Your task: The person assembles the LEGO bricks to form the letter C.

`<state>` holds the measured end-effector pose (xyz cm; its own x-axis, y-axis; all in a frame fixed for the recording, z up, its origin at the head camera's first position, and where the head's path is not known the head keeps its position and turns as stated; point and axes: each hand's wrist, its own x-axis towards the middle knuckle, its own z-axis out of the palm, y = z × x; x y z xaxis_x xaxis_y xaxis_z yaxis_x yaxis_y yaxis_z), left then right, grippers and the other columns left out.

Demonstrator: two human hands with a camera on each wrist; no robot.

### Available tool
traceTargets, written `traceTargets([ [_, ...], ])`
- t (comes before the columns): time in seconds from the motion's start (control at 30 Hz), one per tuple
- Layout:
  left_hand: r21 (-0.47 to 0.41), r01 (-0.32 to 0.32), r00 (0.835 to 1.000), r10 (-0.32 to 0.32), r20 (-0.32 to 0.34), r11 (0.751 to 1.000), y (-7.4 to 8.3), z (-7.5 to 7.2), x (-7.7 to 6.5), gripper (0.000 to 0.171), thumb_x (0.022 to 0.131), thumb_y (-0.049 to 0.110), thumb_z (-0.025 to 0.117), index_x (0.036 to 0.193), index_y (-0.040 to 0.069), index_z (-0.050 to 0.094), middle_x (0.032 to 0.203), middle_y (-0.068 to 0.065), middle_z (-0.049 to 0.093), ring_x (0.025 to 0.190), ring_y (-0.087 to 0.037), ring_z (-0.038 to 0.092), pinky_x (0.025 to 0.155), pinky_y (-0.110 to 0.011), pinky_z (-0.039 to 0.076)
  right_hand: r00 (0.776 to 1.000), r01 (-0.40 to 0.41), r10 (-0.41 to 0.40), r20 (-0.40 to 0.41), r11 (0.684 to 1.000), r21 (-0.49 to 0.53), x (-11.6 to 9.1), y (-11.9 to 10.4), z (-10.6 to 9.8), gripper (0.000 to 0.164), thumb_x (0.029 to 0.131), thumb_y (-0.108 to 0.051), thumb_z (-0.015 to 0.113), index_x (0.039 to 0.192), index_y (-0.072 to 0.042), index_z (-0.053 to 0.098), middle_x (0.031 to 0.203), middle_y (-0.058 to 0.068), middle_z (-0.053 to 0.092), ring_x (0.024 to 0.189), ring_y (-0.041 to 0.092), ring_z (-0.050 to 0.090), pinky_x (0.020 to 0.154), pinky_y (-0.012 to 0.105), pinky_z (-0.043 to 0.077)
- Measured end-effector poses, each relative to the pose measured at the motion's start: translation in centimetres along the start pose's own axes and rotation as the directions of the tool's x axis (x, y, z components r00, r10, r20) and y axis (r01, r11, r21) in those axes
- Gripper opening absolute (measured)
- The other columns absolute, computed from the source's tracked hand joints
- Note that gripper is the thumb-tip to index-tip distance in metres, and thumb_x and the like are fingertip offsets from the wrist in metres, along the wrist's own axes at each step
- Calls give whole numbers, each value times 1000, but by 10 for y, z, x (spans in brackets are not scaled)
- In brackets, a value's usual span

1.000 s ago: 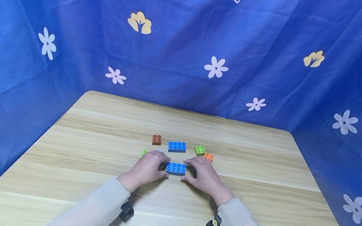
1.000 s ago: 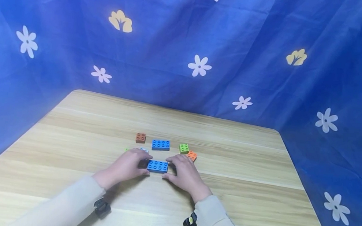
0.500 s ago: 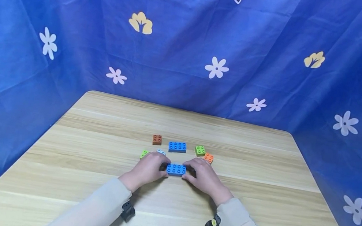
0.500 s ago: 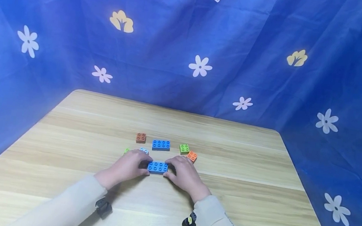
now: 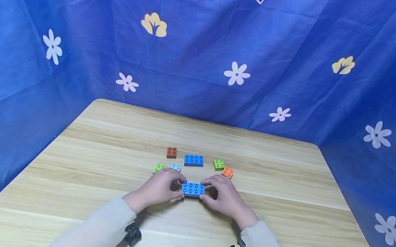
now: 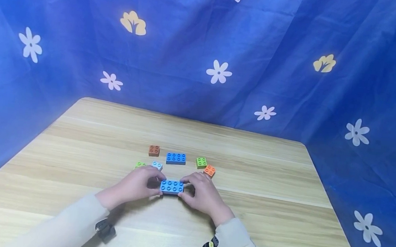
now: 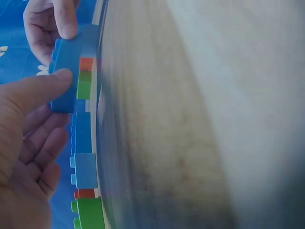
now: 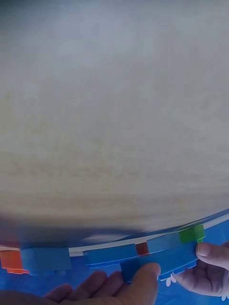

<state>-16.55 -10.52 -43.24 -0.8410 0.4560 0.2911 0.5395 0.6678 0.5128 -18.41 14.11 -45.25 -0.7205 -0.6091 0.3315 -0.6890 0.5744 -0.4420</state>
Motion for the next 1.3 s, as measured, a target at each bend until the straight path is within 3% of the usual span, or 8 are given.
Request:
traceTargets([
  [0.33,-50,-4,999,6,35,999,2,-3,-14,35,68,20,84,98,12,68,96,6,66,88,-12,58,82,-34,49,1000,4,-3,-23,999,39,-11,-13,1,40,74,-31,81,109,-19,66,104,-11,62,102,8,55,96,38,42],
  [0.67,-101,-3,995,13,99,995,6,-3,-27,34,68,20,84,98,12,69,88,8,62,81,-9,56,74,-29,50,997,69,-68,-24,997,31,-22,-19,6,38,75,-34,80,107,-17,67,104,-10,63,100,8,56,93,33,45],
  [1.07,-137,29,989,-9,145,990,10,1,-34,32,68,20,84,95,14,69,84,10,60,78,-7,54,73,-27,48,998,69,-69,0,996,49,-32,-21,11,37,76,-37,79,106,-19,67,104,-14,62,99,5,55,91,32,45],
  [1.3,-150,14,987,10,158,989,8,3,-34,31,67,19,85,93,13,68,82,10,60,76,-6,54,70,-26,48,998,67,-69,17,996,62,-34,-20,12,36,77,-37,79,105,-20,67,101,-15,62,96,3,55,89,29,46],
])
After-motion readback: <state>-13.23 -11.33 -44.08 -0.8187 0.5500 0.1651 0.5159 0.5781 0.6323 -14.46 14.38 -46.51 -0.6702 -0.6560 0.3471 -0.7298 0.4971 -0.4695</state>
